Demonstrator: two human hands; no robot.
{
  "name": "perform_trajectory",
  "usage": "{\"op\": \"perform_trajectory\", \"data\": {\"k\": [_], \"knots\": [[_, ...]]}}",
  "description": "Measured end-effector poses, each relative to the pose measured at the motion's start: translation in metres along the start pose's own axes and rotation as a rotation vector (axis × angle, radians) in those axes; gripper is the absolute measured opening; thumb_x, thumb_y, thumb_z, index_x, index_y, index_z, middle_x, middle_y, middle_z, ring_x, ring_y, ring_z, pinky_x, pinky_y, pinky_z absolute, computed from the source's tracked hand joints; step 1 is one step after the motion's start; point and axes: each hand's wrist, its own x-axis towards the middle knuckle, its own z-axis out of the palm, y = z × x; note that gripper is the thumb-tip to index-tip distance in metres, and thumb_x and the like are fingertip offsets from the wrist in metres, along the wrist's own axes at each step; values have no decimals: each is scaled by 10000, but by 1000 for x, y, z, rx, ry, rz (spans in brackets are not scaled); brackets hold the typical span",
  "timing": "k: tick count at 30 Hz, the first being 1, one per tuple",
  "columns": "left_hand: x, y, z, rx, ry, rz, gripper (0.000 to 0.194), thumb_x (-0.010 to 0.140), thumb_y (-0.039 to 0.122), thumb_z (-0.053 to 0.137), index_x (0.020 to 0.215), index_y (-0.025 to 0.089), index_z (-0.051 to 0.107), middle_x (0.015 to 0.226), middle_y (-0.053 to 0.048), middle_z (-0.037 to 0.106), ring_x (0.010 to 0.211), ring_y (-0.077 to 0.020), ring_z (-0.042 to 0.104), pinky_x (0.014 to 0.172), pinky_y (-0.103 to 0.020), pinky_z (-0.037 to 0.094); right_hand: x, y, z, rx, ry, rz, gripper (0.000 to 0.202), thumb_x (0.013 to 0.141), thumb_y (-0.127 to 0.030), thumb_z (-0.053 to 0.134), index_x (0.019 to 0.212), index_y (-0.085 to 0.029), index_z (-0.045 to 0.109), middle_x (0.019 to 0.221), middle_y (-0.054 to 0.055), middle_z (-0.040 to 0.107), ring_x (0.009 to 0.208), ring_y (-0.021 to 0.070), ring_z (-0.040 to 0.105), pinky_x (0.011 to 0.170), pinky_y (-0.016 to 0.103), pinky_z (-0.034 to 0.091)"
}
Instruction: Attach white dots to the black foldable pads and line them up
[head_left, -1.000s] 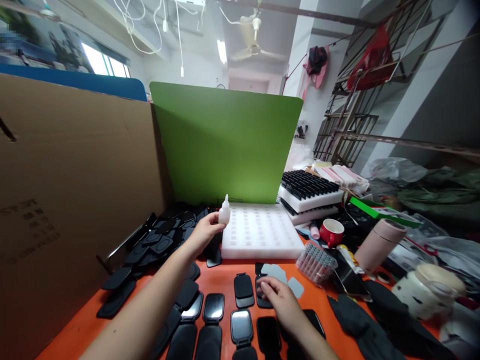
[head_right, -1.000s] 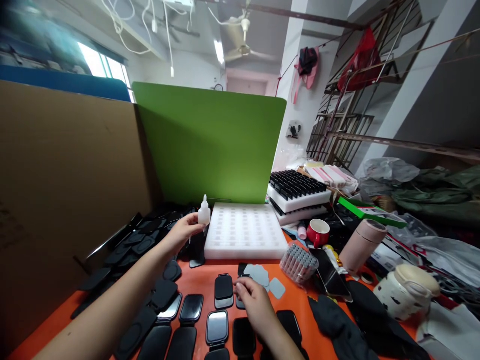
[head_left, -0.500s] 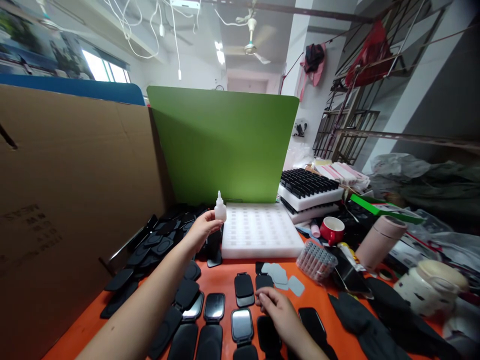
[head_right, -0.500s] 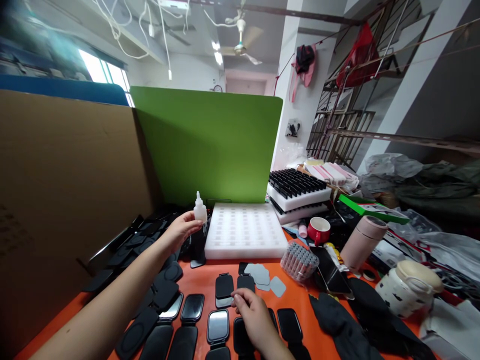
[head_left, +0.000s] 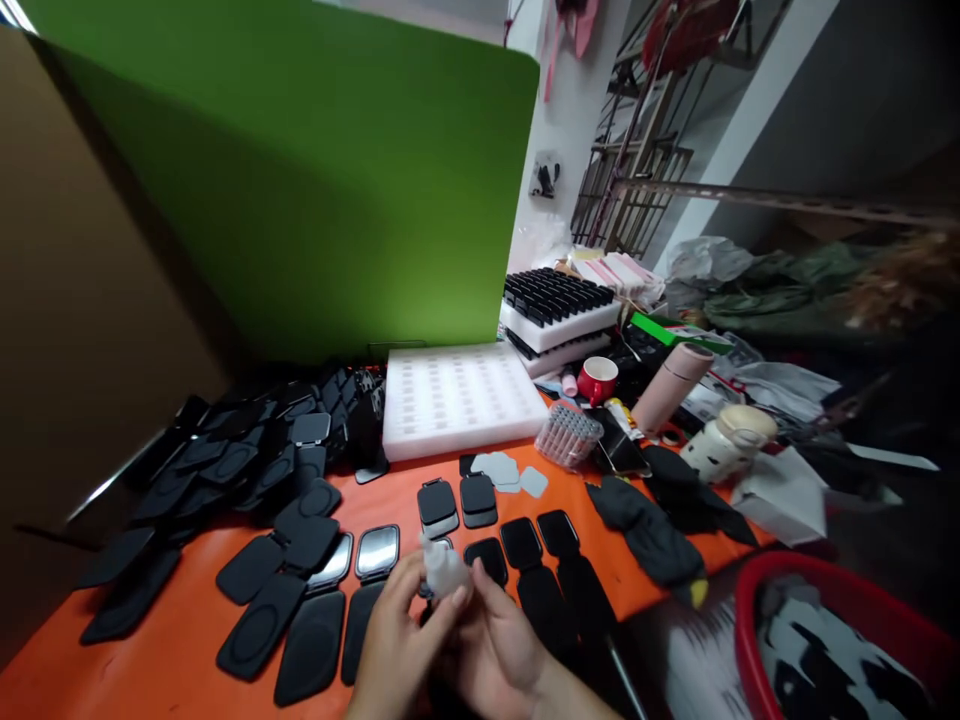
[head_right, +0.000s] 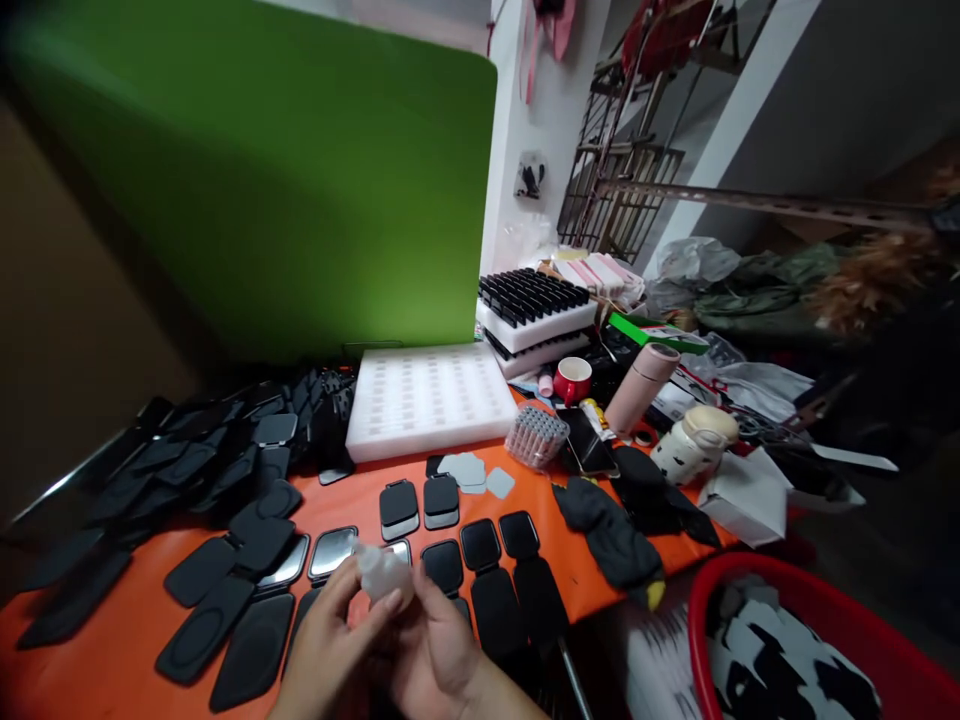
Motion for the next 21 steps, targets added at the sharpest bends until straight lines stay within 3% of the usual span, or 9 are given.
{"op": "perform_trajectory", "data": {"k": [2, 5, 8, 10, 12, 15, 18, 21], "knots": [[-16, -7, 9, 66, 29, 18, 288, 736, 413, 596, 968, 242, 596, 1106, -67, 572, 1049, -262, 518, 874, -370, 437, -2, 5, -2, 17, 30, 31, 465, 736, -596, 527, 843, -152, 612, 699, 28, 590, 626, 131, 535, 576, 234, 399], [-25, -10, 15, 147, -60, 120, 328, 800, 364, 528, 1115, 272, 523, 1204, -64, 516, 1116, -225, 482, 924, -351, 425, -3, -4, -4, 28, 109, -21, 460, 717, -609, 546, 736, -151, 575, 559, -24, 491, 501, 75, 443, 495, 184, 343], [-30, -10, 17, 276, -209, 248, 421, 837, 299, 472, 1253, 281, 407, 1253, -68, 495, 1148, -194, 465, 939, -323, 426, -5, -33, -7, 0, 98, -166, 403, 763, -565, 526, 722, -165, 545, 482, -73, 361, 411, 45, 298, 438, 168, 279], [-33, -14, 21, 385, -319, 334, 423, 833, 272, 470, 1252, 292, 417, 1252, -63, 509, 1142, -202, 477, 935, -348, 436, -9, -60, -11, -20, 64, -293, 346, 797, -506, 519, 716, -170, 533, 489, -79, 327, 407, 47, 258, 431, 172, 274], [-36, -19, 29, 502, -435, 417, 515, 782, 266, 544, 1273, 322, 397, 1306, -53, 469, 1180, -252, 444, 957, -456, 403, -14, -86, -16, -42, 83, -409, 314, 807, -461, 528, 684, -174, 510, 515, -76, 328, 421, 49, 264, 437, 173, 289], [-36, -27, 43, 640, -574, 472, 830, 637, 286, 703, 1338, 370, 266, 1405, -55, 322, 1245, -351, 334, 945, -625, 311, -24, -119, -24, -129, 218, -574, 287, 797, -446, 549, 684, -187, 503, 564, -65, 367, 455, 59, 312, 466, 188, 336], [-31, -31, 52, 699, -613, 455, 908, 601, 252, 723, 1349, 379, 223, 1426, -53, 258, 1265, -363, 283, 951, -643, 277, -33, -142, -30, -230, 329, -686, 244, 770, -449, 582, 783, -207, 550, 630, -46, 452, 519, 81, 388, 505, 219, 386], [-26, -34, 52, 716, -615, 463, 874, 638, 194, 671, 1350, 393, 203, 1429, -21, 241, 1270, -337, 286, 963, -604, 301, -40, -157, -31, -246, 318, -720, 255, 758, -443, 596, 851, -206, 584, 742, -16, 534, 573, 90, 428, 520, 228, 410]]}}
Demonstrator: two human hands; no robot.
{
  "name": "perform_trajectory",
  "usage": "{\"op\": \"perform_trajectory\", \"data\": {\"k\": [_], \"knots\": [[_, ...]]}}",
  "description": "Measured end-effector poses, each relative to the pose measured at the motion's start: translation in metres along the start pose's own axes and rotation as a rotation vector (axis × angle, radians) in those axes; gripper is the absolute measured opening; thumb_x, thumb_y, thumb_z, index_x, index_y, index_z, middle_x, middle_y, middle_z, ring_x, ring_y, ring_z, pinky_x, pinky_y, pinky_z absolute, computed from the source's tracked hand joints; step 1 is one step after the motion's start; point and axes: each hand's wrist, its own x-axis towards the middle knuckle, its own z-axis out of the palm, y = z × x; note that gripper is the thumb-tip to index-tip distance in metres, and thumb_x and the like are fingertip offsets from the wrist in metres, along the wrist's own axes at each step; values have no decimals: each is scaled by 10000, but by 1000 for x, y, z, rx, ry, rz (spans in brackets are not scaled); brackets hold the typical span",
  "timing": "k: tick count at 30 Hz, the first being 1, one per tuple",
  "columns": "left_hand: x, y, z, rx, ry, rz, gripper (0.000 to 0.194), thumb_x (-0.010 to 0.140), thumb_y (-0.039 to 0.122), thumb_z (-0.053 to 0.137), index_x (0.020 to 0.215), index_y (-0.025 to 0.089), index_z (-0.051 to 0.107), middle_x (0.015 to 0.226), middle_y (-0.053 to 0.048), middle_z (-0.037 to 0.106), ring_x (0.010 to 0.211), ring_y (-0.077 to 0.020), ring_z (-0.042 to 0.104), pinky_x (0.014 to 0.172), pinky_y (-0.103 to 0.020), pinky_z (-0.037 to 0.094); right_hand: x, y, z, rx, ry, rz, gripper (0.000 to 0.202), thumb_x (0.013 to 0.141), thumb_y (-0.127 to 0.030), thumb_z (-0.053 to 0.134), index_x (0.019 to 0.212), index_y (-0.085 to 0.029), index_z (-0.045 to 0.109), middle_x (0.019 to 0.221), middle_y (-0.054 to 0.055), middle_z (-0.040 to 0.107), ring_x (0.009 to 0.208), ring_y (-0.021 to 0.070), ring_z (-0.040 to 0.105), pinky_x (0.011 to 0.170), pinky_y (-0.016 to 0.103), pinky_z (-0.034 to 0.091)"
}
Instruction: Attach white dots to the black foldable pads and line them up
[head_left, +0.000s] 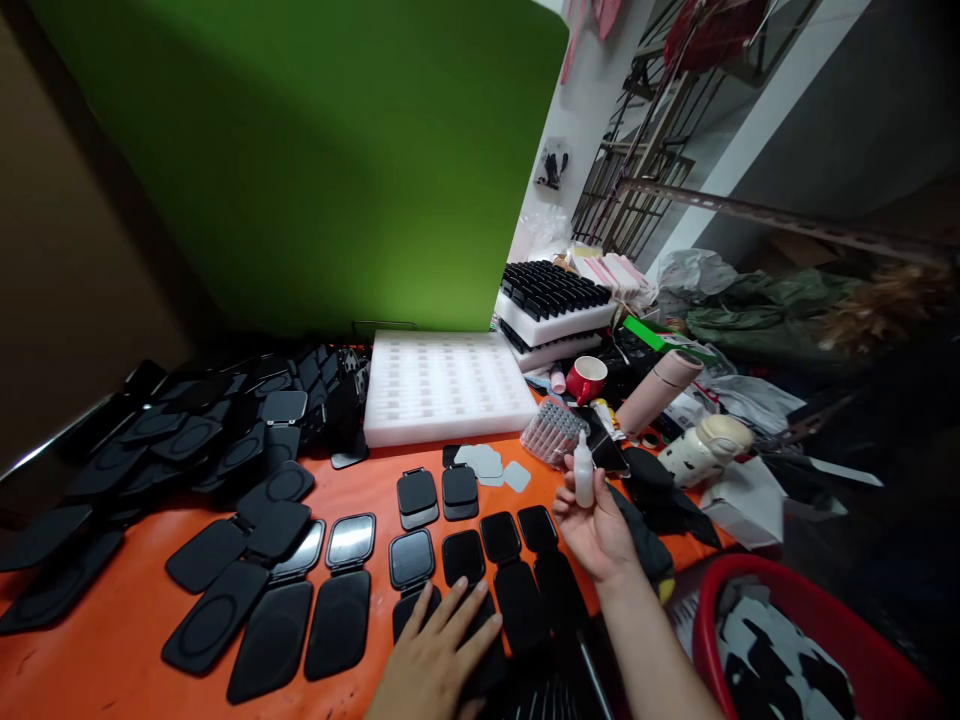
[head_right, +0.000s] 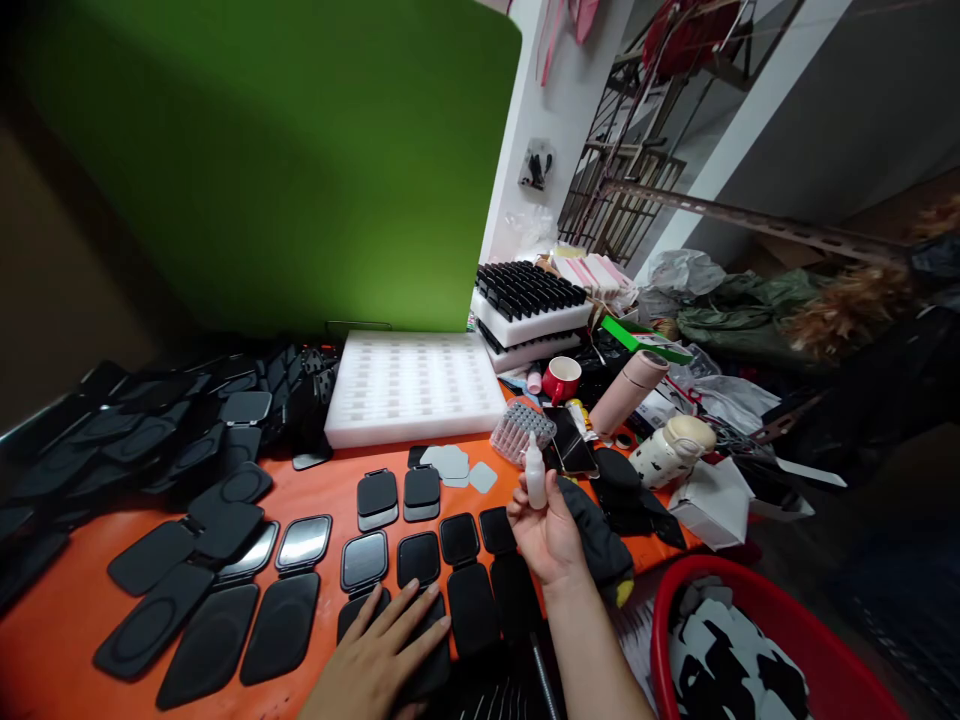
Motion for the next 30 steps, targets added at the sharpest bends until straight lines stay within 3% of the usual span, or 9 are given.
{"op": "perform_trajectory", "data": {"k": [5, 9, 12, 15, 19, 23, 30], "knots": [[-1, -9, 4, 65, 83, 77, 873, 676, 255, 672, 1358, 400, 147, 1412, 20, 284, 1239, -311, 356, 967, -515, 356, 3, -10, -2, 6, -40, 25, 226, 787, -379, 577, 926, -203, 608, 883, 13, 575, 642, 91, 479, 563, 223, 443], [0, -13, 7, 113, 180, 111, 863, 699, 316, 673, 1362, 390, 127, 1393, 31, 330, 1210, -282, 405, 972, -444, 368, 1, -5, -3, -39, -99, 88, 320, 806, -423, 534, 1029, -201, 588, 724, -13, 523, 514, 74, 418, 478, 206, 411], [0, -15, 6, 133, 203, 136, 826, 741, 328, 632, 1367, 377, 95, 1382, 34, 345, 1195, -270, 426, 957, -415, 382, 2, 0, -9, -78, -91, 36, 350, 789, -448, 551, 1046, -212, 569, 703, -25, 509, 504, 69, 421, 472, 198, 406], [0, -17, 3, 154, 212, 167, 771, 785, 345, 579, 1368, 365, 75, 1369, 31, 360, 1176, -266, 450, 931, -396, 403, 10, 4, -20, -341, -9, -129, 381, 756, -444, 588, 1062, -226, 527, 873, 8, 583, 698, 107, 546, 622, 238, 463], [0, -17, 0, 127, 241, 179, 698, 819, 391, 522, 1365, 370, 87, 1358, 27, 372, 1171, -251, 458, 947, -368, 393, 31, 11, -36, -807, 99, -318, 474, 706, -467, 603, 1065, -185, 473, 995, 70, 609, 896, 195, 575, 779, 331, 449], [1, -17, 1, 153, 218, 167, 753, 787, 349, 577, 1367, 370, 97, 1367, 30, 343, 1184, -273, 441, 938, -397, 417, 52, 20, -47, -1023, 173, -388, 498, 626, -434, 644, 1017, -172, 483, 969, 93, 615, 916, 242, 562, 818, 382, 410], [-1, -20, 6, 176, 101, 146, 935, 636, 238, 713, 1370, 354, 146, 1388, 37, 277, 1206, -317, 399, 919, -478, 442, 62, 24, -52, -1330, 180, -398, 346, 652, -396, 601, 912, -173, 551, 888, 82, 616, 841, 242, 568, 790, 366, 403]]}}
